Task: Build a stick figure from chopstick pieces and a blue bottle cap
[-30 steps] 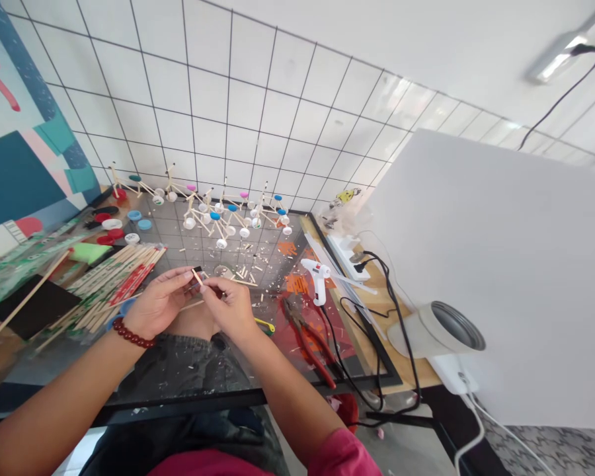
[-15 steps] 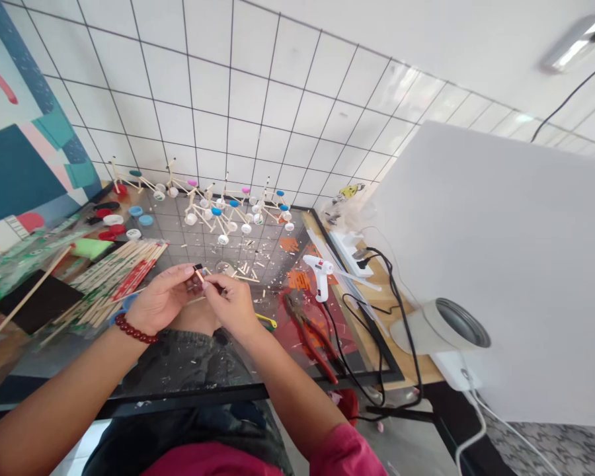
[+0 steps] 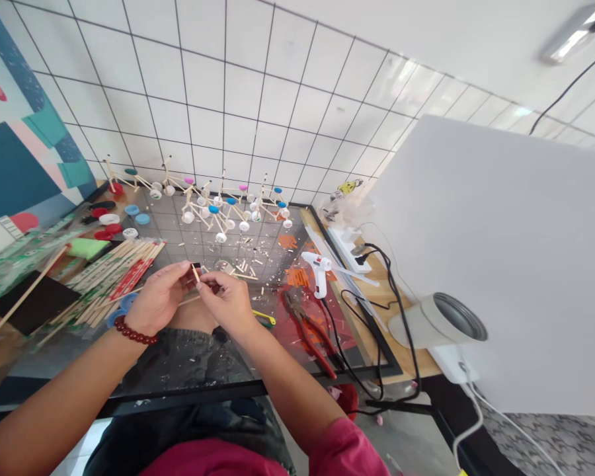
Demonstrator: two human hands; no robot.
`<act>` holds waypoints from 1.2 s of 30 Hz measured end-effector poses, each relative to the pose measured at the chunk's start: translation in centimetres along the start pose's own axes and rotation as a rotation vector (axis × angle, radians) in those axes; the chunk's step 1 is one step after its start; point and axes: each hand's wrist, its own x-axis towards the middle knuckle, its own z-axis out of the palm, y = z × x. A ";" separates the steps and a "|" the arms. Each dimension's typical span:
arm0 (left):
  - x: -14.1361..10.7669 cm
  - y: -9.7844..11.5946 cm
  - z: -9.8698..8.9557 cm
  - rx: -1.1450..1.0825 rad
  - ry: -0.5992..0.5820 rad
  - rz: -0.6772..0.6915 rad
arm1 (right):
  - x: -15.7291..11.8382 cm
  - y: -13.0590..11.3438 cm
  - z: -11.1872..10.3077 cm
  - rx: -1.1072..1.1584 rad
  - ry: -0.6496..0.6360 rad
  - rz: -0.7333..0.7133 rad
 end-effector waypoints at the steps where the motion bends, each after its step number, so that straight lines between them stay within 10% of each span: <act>1: 0.0 0.0 0.0 -0.011 -0.015 -0.010 | 0.0 0.0 0.0 -0.003 0.004 -0.005; 36: -0.5 -0.2 0.1 0.200 -0.018 0.100 | 0.4 -0.9 -0.8 -0.045 0.104 0.012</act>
